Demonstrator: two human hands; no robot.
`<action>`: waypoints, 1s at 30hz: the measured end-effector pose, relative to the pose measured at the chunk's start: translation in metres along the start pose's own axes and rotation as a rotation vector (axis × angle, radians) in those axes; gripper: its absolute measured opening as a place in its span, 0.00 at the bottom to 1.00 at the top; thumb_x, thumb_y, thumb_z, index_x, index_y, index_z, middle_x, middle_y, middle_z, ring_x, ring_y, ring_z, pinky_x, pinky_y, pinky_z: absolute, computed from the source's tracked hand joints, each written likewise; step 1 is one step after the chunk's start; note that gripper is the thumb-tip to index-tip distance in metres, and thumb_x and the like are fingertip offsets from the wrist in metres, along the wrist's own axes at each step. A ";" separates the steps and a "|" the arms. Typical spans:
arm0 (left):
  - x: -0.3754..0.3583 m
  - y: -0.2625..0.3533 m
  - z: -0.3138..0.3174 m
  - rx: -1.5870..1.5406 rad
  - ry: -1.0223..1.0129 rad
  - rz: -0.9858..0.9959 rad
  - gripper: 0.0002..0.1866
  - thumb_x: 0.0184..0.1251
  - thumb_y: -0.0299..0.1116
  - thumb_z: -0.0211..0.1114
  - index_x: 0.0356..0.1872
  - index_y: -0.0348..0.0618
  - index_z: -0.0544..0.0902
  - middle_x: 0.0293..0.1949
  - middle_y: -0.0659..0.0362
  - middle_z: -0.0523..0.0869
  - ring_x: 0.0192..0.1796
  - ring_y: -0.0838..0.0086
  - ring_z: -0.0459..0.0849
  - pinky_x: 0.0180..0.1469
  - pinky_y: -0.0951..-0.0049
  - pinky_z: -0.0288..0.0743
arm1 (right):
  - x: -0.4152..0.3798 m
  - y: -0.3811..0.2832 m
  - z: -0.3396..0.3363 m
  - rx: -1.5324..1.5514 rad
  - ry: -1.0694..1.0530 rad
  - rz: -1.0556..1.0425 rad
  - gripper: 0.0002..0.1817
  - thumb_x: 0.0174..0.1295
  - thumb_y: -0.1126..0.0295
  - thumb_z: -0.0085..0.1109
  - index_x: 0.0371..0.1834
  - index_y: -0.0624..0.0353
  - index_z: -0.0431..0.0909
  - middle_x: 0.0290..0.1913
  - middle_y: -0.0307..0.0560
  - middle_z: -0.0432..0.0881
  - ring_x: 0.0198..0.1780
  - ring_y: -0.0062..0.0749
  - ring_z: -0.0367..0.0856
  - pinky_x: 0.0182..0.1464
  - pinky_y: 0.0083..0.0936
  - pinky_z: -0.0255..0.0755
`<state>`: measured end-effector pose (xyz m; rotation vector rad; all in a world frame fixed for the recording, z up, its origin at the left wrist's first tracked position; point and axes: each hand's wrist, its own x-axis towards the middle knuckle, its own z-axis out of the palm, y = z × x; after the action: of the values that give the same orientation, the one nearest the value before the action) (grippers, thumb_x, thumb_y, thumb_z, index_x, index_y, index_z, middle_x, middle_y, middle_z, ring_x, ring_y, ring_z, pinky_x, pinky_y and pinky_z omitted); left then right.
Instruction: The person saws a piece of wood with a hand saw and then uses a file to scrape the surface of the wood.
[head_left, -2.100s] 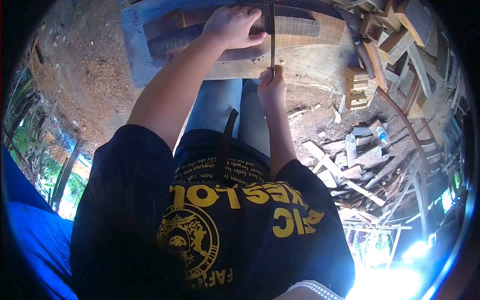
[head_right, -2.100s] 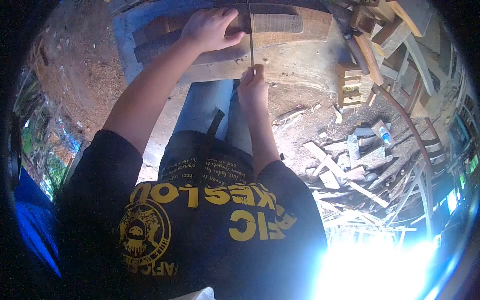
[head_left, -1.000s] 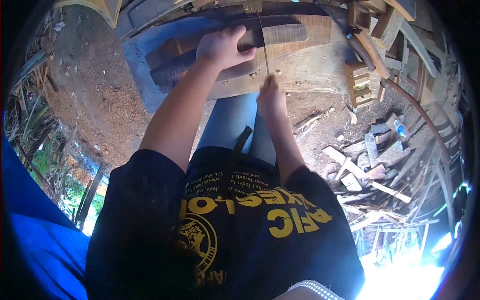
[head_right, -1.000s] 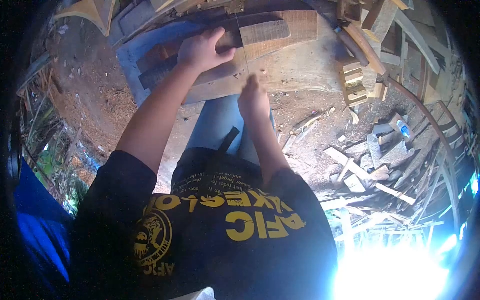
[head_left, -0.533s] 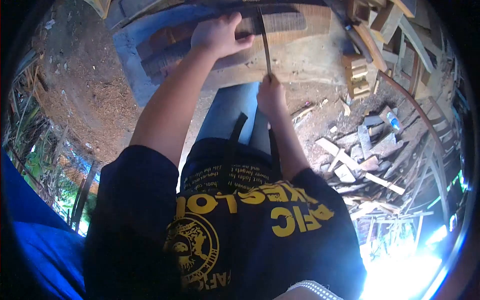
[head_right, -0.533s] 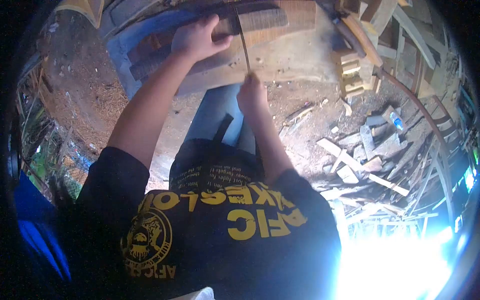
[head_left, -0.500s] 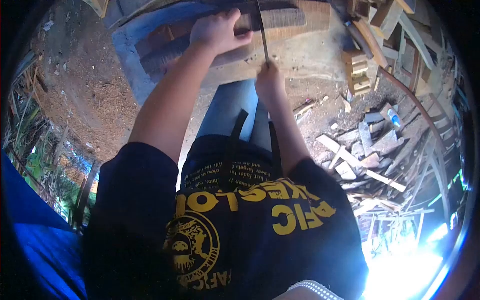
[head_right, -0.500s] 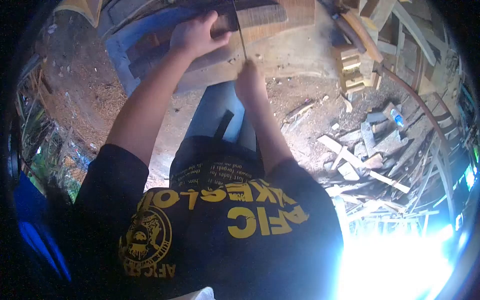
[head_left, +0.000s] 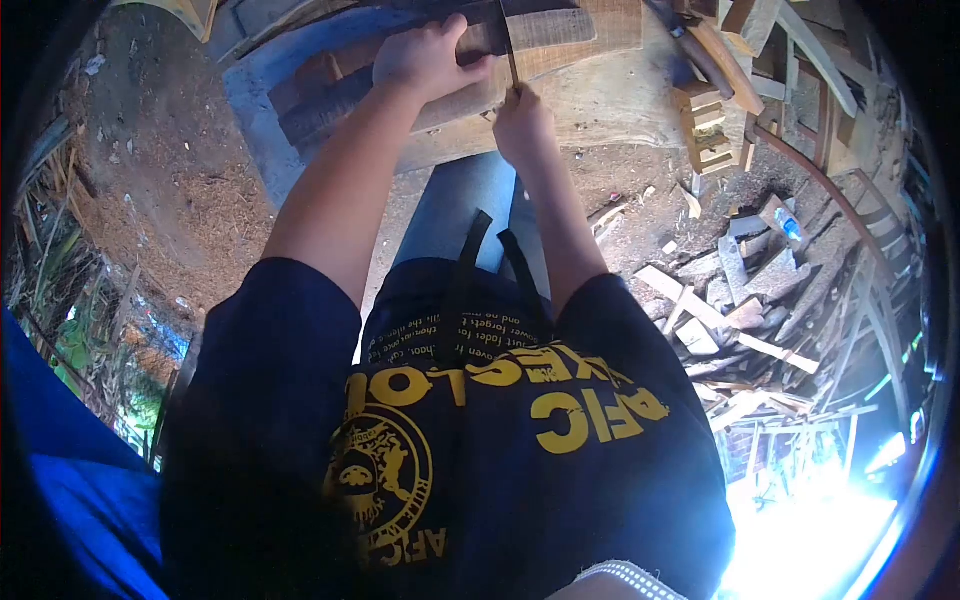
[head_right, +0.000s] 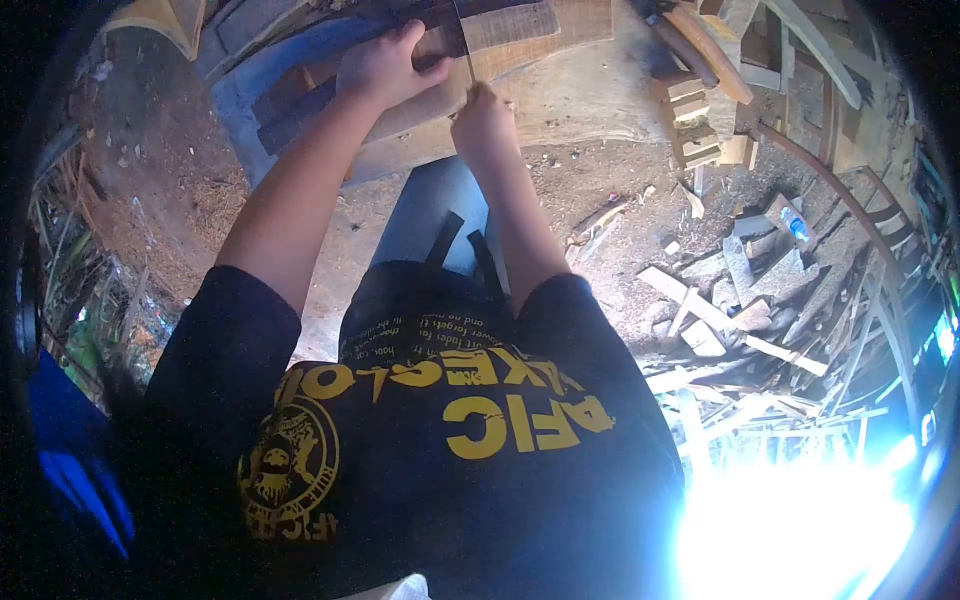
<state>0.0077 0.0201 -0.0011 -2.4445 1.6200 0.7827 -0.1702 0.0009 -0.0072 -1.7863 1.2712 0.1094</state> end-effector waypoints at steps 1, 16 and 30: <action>-0.001 -0.001 0.003 -0.006 0.027 0.012 0.33 0.55 0.66 0.57 0.51 0.48 0.75 0.41 0.50 0.86 0.43 0.57 0.87 0.43 0.56 0.81 | -0.011 0.007 0.000 -0.034 -0.008 -0.115 0.10 0.62 0.71 0.48 0.43 0.65 0.72 0.36 0.66 0.80 0.42 0.63 0.80 0.46 0.50 0.74; 0.003 0.002 -0.006 -0.030 0.010 0.000 0.33 0.56 0.64 0.57 0.51 0.47 0.74 0.45 0.50 0.85 0.44 0.55 0.86 0.43 0.56 0.81 | -0.035 0.013 -0.011 0.019 -0.062 0.082 0.08 0.60 0.75 0.48 0.41 0.65 0.72 0.34 0.70 0.79 0.42 0.66 0.78 0.44 0.50 0.73; 0.003 -0.001 -0.003 -0.067 0.052 0.023 0.29 0.55 0.61 0.61 0.46 0.46 0.74 0.43 0.50 0.85 0.44 0.56 0.85 0.43 0.57 0.80 | -0.004 0.003 -0.002 0.034 -0.051 0.102 0.09 0.64 0.70 0.47 0.43 0.61 0.71 0.36 0.71 0.80 0.41 0.68 0.80 0.41 0.55 0.75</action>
<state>0.0103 0.0173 -0.0001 -2.5161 1.6693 0.7955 -0.1755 0.0018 -0.0055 -1.6799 1.3197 0.1885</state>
